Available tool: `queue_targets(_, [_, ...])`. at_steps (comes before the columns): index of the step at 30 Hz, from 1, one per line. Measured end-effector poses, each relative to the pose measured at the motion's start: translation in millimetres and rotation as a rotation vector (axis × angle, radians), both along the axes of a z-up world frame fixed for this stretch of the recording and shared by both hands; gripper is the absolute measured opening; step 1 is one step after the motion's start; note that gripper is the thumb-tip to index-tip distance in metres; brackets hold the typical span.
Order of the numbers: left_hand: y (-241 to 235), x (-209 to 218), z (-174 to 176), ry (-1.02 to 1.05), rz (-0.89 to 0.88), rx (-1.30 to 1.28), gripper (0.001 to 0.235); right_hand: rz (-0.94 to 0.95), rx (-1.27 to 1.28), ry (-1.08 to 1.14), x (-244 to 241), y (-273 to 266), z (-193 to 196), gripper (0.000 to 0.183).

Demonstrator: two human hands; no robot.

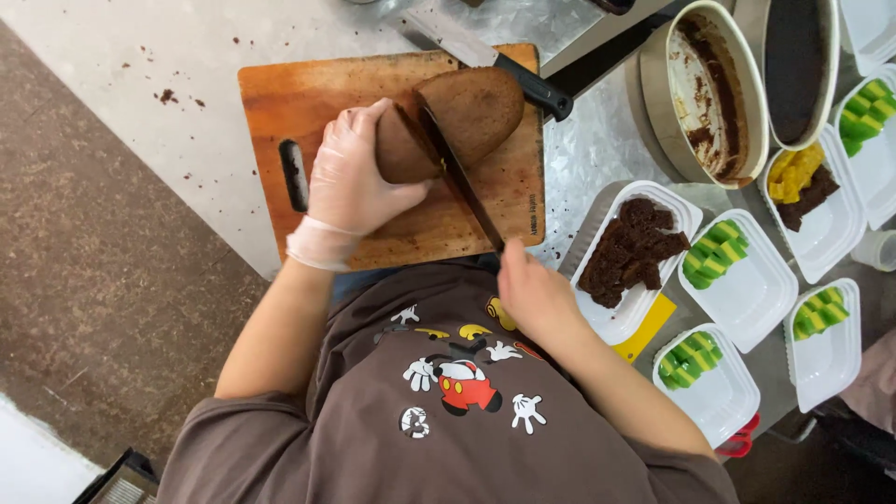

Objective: Slice food and pack it into takeaway containers alongside other items.

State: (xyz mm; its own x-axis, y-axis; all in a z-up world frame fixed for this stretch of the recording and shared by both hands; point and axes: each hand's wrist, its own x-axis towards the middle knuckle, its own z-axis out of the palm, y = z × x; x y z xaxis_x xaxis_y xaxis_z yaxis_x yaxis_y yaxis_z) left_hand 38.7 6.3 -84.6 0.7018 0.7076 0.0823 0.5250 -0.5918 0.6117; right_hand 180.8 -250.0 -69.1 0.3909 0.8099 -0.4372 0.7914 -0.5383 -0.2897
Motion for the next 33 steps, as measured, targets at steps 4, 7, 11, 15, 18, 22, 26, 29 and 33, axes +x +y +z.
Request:
queue_targets(4, [25.8,-30.4,3.6,-0.306,-0.161,-0.425,0.092,0.0,0.046,0.039,10.9,-21.8,13.0,0.019])
queue_targets(7, [37.3,-46.4,9.7,-0.514,-0.286,-0.747,0.089,-0.024,0.066,0.108,18.0,-24.7,37.0,0.017])
queue_targets(11, [63.0,-36.4,45.2,-0.482,-0.548,-0.486,0.089,-0.211,0.188,0.197,16.8,-27.7,51.7,0.018])
queue_targets(15, [63.8,-6.2,60.8,-0.165,-0.71,-0.06,0.09,-0.264,0.41,0.322,12.3,-6.2,65.6,0.009])
queue_targets(18, [61.2,0.5,49.7,0.139,-0.841,0.185,0.08,-0.213,0.422,0.306,9.0,3.3,66.0,0.008])
queue_targets(22, [70.5,-7.5,39.4,0.186,-0.972,0.502,0.072,-0.146,0.432,0.267,4.2,17.3,66.0,0.01])
queue_targets(26, [82.2,-34.7,55.5,0.208,-0.768,0.329,0.091,-0.176,0.407,0.273,2.5,22.7,64.0,0.01])
queue_targets(29, [65.6,-49.8,66.9,-0.022,-0.507,-0.24,0.094,-0.149,0.425,0.262,0.9,24.9,56.2,0.01])
queue_targets(33, [15.7,-39.9,-6.2,-0.268,-0.151,-0.354,0.075,-0.166,0.319,0.292,-10.2,38.8,50.3,0.012])
